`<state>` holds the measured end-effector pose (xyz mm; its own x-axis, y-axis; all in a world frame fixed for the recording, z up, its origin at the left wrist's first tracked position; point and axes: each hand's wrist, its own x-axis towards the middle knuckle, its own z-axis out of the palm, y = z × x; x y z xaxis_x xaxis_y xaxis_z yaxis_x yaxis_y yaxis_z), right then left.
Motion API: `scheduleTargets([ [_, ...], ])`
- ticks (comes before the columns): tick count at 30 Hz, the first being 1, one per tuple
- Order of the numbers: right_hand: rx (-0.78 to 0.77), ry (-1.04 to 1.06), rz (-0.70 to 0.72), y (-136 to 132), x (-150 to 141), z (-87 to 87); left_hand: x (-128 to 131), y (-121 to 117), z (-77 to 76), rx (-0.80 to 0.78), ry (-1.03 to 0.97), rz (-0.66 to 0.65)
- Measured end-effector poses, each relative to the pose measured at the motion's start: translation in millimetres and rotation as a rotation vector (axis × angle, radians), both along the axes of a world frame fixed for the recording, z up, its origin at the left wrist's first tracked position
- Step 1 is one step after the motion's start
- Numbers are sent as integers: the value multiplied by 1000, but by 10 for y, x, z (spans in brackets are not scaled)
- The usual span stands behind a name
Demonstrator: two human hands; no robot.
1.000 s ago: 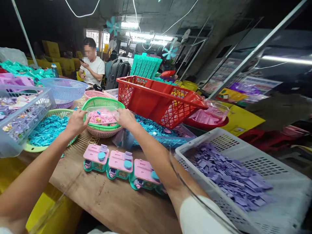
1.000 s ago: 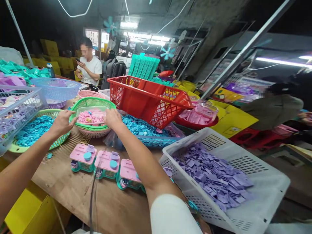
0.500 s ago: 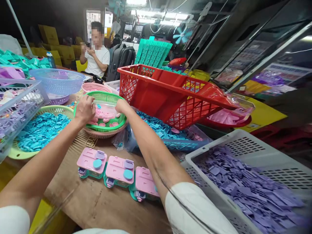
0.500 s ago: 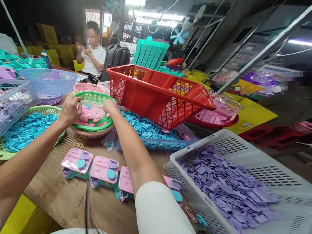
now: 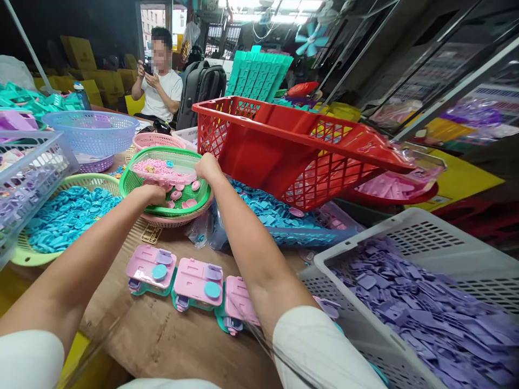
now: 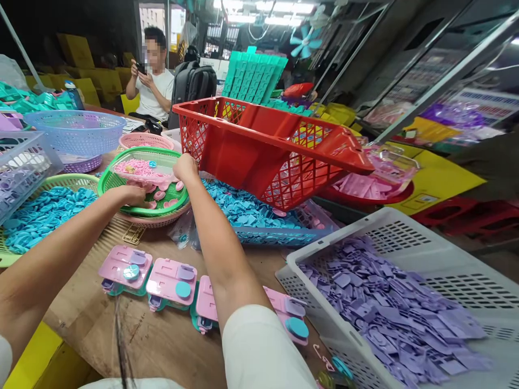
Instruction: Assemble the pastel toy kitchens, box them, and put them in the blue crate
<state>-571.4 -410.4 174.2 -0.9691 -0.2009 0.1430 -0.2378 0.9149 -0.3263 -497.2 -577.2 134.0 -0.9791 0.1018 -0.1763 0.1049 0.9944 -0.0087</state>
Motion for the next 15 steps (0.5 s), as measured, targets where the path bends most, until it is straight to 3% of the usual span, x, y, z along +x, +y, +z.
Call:
scheduleTargets([
  [5,-63,-59,-37,-15,-9,-22,8,40,-27,59,-70,-19],
  [10,-105,-82,-37,-11,-62,-52,139,79,191,165,-116,-70],
  [15,-118,-77,-55,55,-69,-58,264,53,368,389,-143,-5],
])
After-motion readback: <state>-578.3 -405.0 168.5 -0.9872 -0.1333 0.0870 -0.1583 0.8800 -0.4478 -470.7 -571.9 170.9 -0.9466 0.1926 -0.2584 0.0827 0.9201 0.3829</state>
